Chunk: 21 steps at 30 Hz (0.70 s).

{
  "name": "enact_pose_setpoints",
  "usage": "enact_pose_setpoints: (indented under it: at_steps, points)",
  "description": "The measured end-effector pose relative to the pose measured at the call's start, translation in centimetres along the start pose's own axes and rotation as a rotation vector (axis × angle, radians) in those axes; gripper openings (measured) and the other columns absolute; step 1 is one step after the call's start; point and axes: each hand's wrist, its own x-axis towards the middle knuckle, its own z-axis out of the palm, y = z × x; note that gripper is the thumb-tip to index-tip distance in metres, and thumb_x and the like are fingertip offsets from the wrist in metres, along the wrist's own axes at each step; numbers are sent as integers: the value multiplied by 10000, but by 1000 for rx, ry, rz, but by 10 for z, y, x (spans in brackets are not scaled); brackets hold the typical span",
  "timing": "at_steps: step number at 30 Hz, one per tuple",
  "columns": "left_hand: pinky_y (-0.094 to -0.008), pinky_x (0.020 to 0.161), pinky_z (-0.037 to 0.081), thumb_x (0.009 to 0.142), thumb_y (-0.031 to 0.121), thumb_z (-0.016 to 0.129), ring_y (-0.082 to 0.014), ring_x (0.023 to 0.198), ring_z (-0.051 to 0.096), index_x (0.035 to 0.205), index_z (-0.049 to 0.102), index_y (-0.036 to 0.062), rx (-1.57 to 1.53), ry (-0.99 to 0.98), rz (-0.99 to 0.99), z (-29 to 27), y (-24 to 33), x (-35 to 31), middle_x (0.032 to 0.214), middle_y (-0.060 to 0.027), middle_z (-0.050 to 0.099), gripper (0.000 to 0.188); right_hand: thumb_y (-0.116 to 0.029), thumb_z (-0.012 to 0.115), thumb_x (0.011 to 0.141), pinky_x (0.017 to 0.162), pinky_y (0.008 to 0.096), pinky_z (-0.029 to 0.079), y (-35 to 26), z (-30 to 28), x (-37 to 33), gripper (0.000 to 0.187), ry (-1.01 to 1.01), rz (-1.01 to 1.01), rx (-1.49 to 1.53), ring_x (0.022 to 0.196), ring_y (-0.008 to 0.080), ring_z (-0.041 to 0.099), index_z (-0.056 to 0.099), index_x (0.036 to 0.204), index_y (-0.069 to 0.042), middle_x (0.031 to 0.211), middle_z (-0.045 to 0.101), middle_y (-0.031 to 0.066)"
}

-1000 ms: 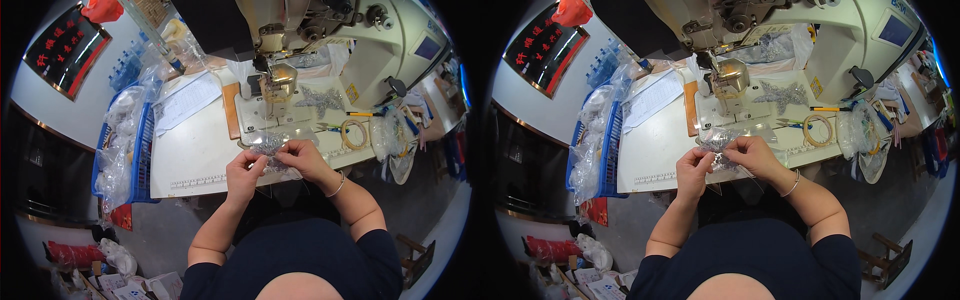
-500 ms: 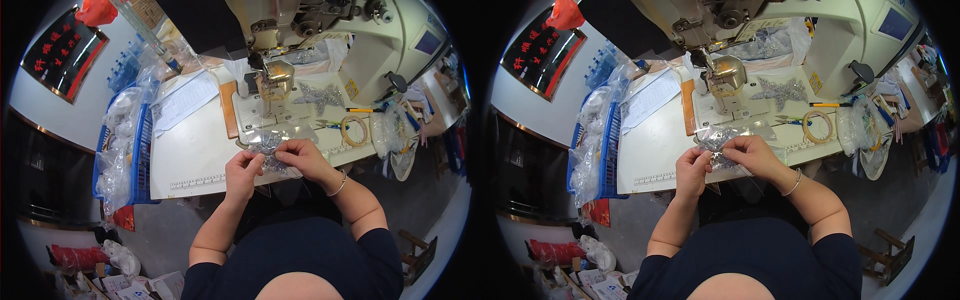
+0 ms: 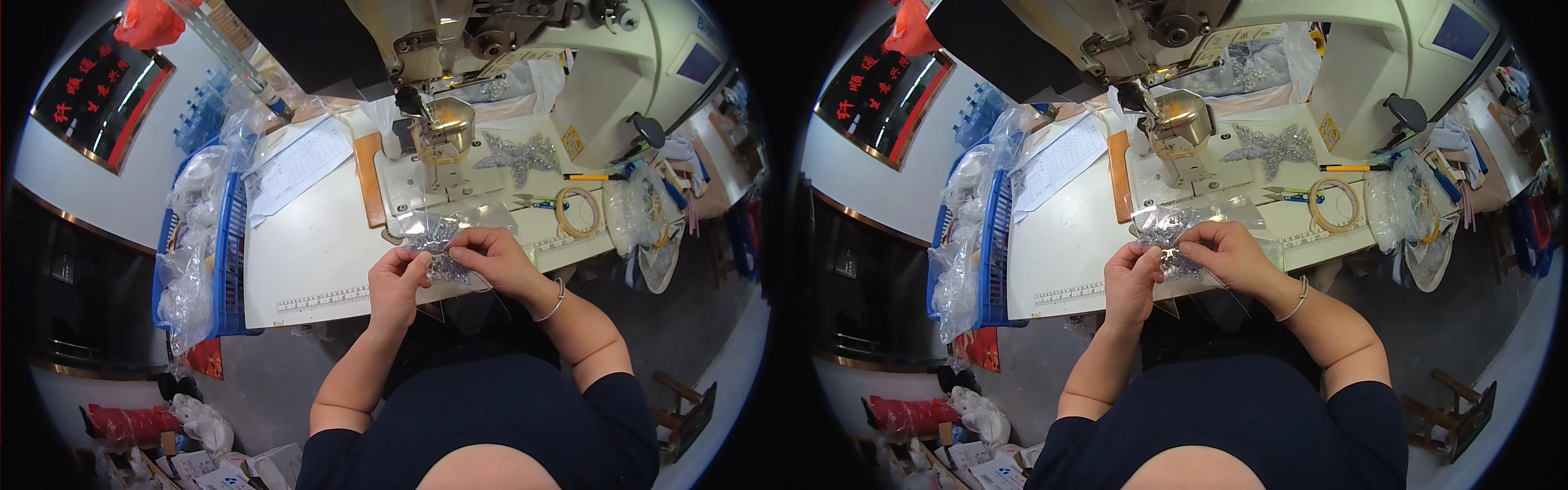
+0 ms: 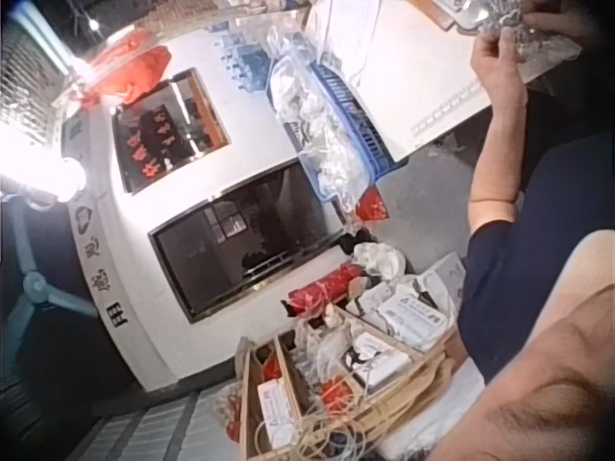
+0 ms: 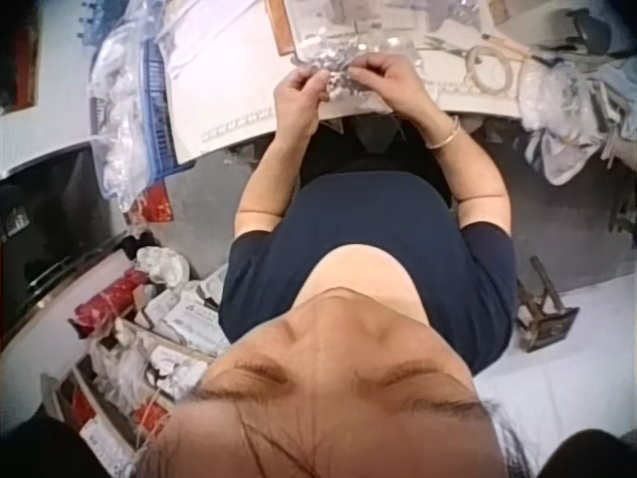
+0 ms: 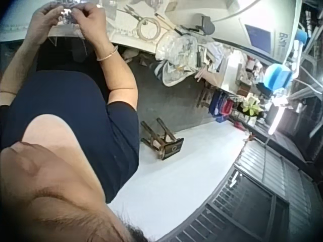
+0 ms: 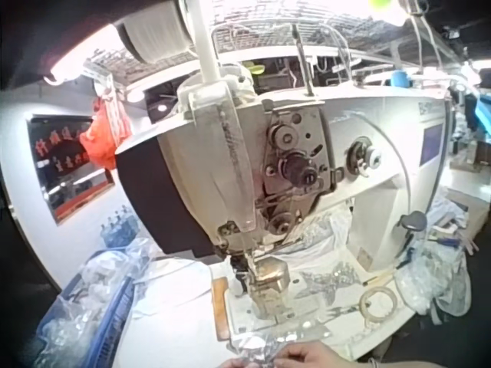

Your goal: The person sews a silver star-shaped decoration onto a clear plastic sheet using a sewing machine. They repeatedly adjust the plastic sheet, align the star under the needle, and operate the machine to stitch the item. The person also uses scissors to trim threads and a yellow tool to assist with the plastic material.

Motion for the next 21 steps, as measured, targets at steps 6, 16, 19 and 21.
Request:
enact_pose_setpoints:
  at_steps: [6,16,19,21]
  points:
    - [-192,520,420,812,48,659,-63,566,494,807,583,7,-9,18,19,2,-3,-1,739,-36,587,87,-115,616,857,638,210,447,3,-1,0,158,-6,-5,22,703,46,534,641,937,19,772,620,1]
    - [-174,488,380,817,25,640,-49,544,469,793,547,32,76,76,80,7,-5,-5,716,-21,565,96,-103,604,864,644,209,442,5,1,1,128,-31,12,69,707,44,527,634,909,13,770,609,-8]
    - [-172,484,367,812,5,636,-45,534,455,786,533,40,67,85,122,10,-5,-6,714,-22,561,112,-101,602,865,652,212,444,8,1,2,120,-24,-5,49,713,46,528,627,895,12,779,610,-7]
    - [-172,485,363,809,-1,640,-40,540,451,790,530,41,66,87,141,11,-5,-6,715,-17,557,119,-108,606,863,654,214,445,8,2,3,123,-27,2,87,718,47,531,626,889,11,778,609,-5]
